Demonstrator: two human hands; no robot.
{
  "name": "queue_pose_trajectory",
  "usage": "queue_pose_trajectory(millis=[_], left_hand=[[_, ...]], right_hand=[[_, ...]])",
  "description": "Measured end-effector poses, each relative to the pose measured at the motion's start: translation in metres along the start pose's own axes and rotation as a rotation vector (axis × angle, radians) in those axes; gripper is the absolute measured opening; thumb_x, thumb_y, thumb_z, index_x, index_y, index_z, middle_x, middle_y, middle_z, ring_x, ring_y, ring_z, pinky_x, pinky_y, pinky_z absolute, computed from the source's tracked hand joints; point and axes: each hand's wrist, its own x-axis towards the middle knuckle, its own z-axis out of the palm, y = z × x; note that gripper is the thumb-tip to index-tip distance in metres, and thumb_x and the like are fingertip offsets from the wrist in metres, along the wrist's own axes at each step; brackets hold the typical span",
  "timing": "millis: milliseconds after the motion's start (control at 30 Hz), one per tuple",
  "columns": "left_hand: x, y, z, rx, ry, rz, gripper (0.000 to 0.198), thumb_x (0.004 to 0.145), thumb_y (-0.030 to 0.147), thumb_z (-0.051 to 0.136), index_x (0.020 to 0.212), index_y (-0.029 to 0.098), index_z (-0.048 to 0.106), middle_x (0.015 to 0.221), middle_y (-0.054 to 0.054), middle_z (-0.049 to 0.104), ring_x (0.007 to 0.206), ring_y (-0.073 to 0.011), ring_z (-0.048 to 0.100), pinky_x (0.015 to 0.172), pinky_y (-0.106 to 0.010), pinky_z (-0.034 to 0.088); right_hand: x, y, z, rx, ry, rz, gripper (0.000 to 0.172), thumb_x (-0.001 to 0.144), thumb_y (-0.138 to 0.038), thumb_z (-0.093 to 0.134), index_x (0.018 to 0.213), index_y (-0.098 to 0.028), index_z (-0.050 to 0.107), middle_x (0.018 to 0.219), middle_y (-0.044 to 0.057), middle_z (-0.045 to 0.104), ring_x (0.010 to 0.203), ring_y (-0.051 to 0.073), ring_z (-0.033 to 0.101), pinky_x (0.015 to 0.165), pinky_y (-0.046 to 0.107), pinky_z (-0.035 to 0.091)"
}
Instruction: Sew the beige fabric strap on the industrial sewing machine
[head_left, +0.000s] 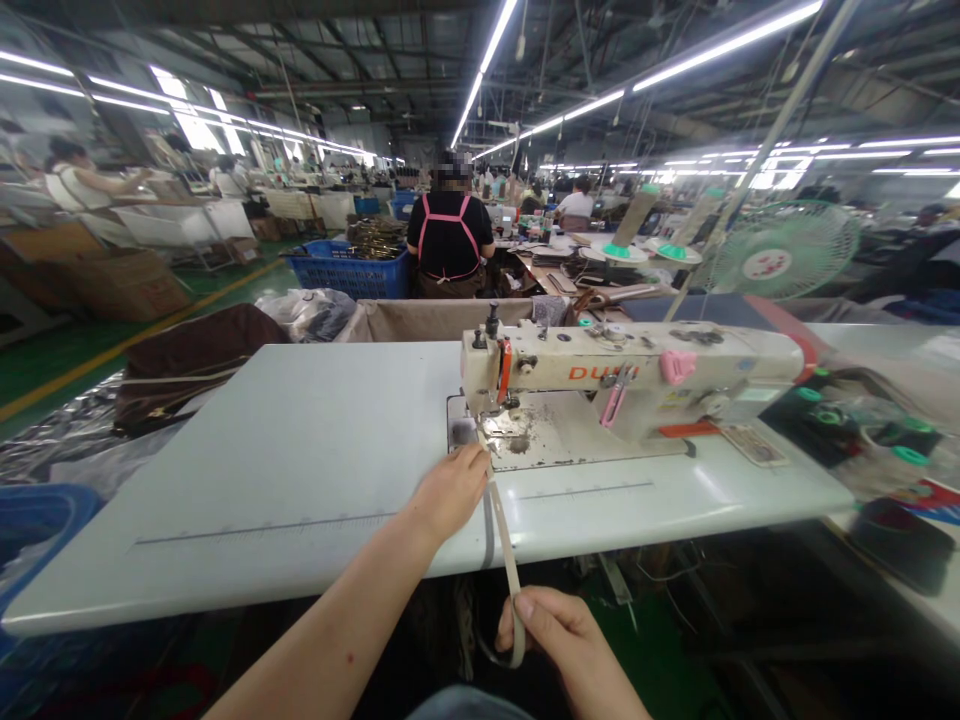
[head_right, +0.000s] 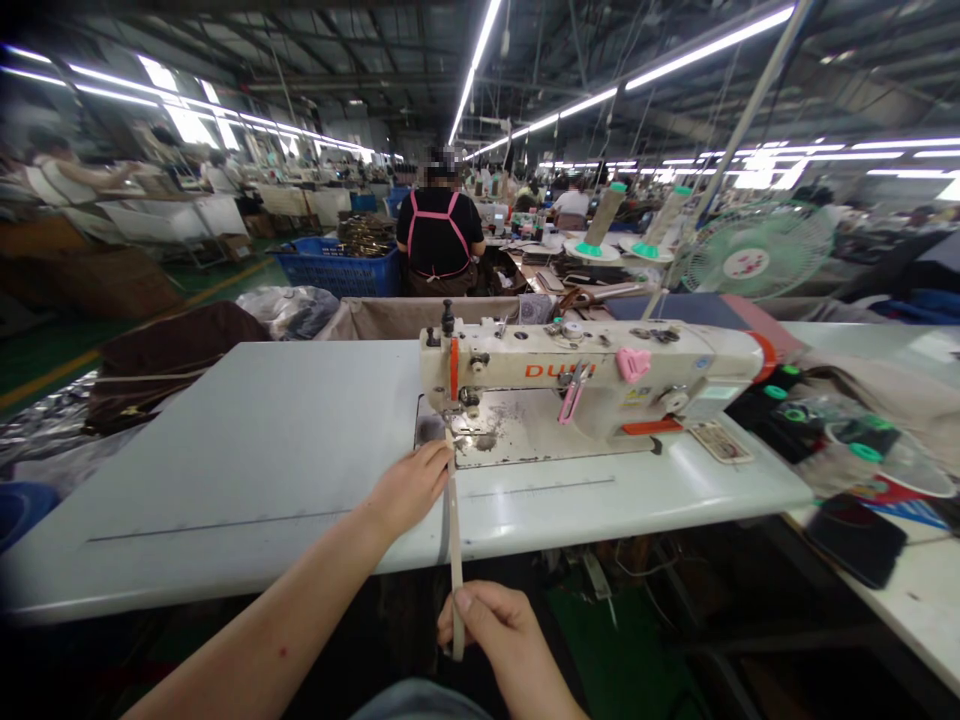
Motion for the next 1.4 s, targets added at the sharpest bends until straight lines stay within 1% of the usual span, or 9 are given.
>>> queue_pose_trajectory(millis=[100,333,467,567,733,867,1000,1233,1400], left_hand=[[0.0,0.0,0.001,-0.001,-0.007,0.001,0.016,0.1,0.014,0.054,0.113,0.019,0.063,0.126,-0.011,0.068,0.116,-0.0244,0.069,0.105,-0.038,0.058],[-0.001,-0.004,0.009,-0.012,0.016,0.031,0.022,0.101,0.012,0.049,0.118,0.019,0.061,0.13,-0.012,0.067,0.126,-0.0235,0.065,0.112,-0.037,0.054],[0.0,-0.004,0.011,-0.017,0.021,-0.003,0.026,0.1,0.013,0.051,0.124,0.018,0.059,0.134,-0.013,0.065,0.129,-0.0242,0.064,0.114,-0.039,0.053],[0.002,-0.003,0.011,-0.015,0.035,-0.02,0.027,0.1,0.013,0.051,0.126,0.016,0.059,0.137,-0.015,0.065,0.131,-0.0249,0.063,0.116,-0.04,0.051],[0.003,-0.002,0.009,0.042,0.034,0.011,0.026,0.101,0.015,0.051,0.125,0.017,0.061,0.136,-0.013,0.066,0.132,-0.0256,0.062,0.118,-0.041,0.05],[0.002,-0.002,0.006,0.088,-0.016,0.085,0.023,0.103,0.012,0.05,0.12,0.016,0.065,0.129,-0.012,0.07,0.129,-0.0264,0.064,0.116,-0.041,0.051],[0.002,-0.002,0.004,0.047,0.005,0.043,0.024,0.103,0.013,0.049,0.121,0.016,0.065,0.13,-0.012,0.07,0.124,-0.0237,0.067,0.113,-0.038,0.054],[0.0,-0.003,0.01,0.038,0.029,0.037,0.023,0.104,0.016,0.049,0.121,0.018,0.065,0.137,-0.012,0.068,0.13,-0.0245,0.064,0.115,-0.04,0.053],[-0.001,-0.002,0.011,0.02,0.031,-0.003,0.024,0.102,0.013,0.052,0.123,0.017,0.063,0.136,-0.012,0.067,0.127,-0.0235,0.065,0.114,-0.038,0.054]], right_hand=[[0.001,0.001,-0.001,0.013,-0.007,0.004,0.056,0.086,-0.07,0.074,0.072,-0.016,0.08,0.069,0.006,0.071,0.068,0.019,0.062,0.07,0.031,0.047],[0.004,0.007,-0.006,-0.011,-0.05,-0.008,0.059,0.086,-0.071,0.074,0.071,-0.015,0.08,0.068,0.006,0.07,0.068,0.019,0.061,0.07,0.031,0.045],[0.007,0.011,-0.006,-0.009,-0.056,0.011,0.061,0.084,-0.074,0.075,0.071,-0.015,0.08,0.067,0.006,0.07,0.065,0.017,0.059,0.067,0.029,0.044],[0.009,0.014,-0.007,0.004,-0.048,0.033,0.062,0.082,-0.076,0.076,0.074,-0.015,0.08,0.068,0.006,0.072,0.065,0.017,0.061,0.066,0.029,0.044],[0.011,0.015,-0.008,0.024,-0.023,0.074,0.061,0.078,-0.076,0.08,0.077,-0.016,0.08,0.069,0.005,0.073,0.065,0.016,0.062,0.066,0.028,0.045],[0.013,0.014,-0.007,0.024,0.005,0.072,0.06,0.077,-0.075,0.08,0.077,-0.015,0.08,0.067,0.005,0.073,0.062,0.014,0.06,0.063,0.026,0.044],[0.016,0.012,-0.004,0.042,0.014,0.078,0.06,0.077,-0.075,0.081,0.076,-0.015,0.08,0.066,0.004,0.073,0.06,0.014,0.06,0.06,0.025,0.044],[0.028,0.016,-0.007,0.069,0.046,0.04,0.06,0.076,-0.076,0.081,0.076,-0.016,0.079,0.064,0.003,0.071,0.059,0.014,0.056,0.058,0.026,0.042],[0.026,0.015,-0.007,0.088,0.017,0.004,0.052,0.08,-0.069,0.083,0.083,-0.017,0.08,0.068,0.003,0.071,0.065,0.015,0.057,0.067,0.028,0.043]])
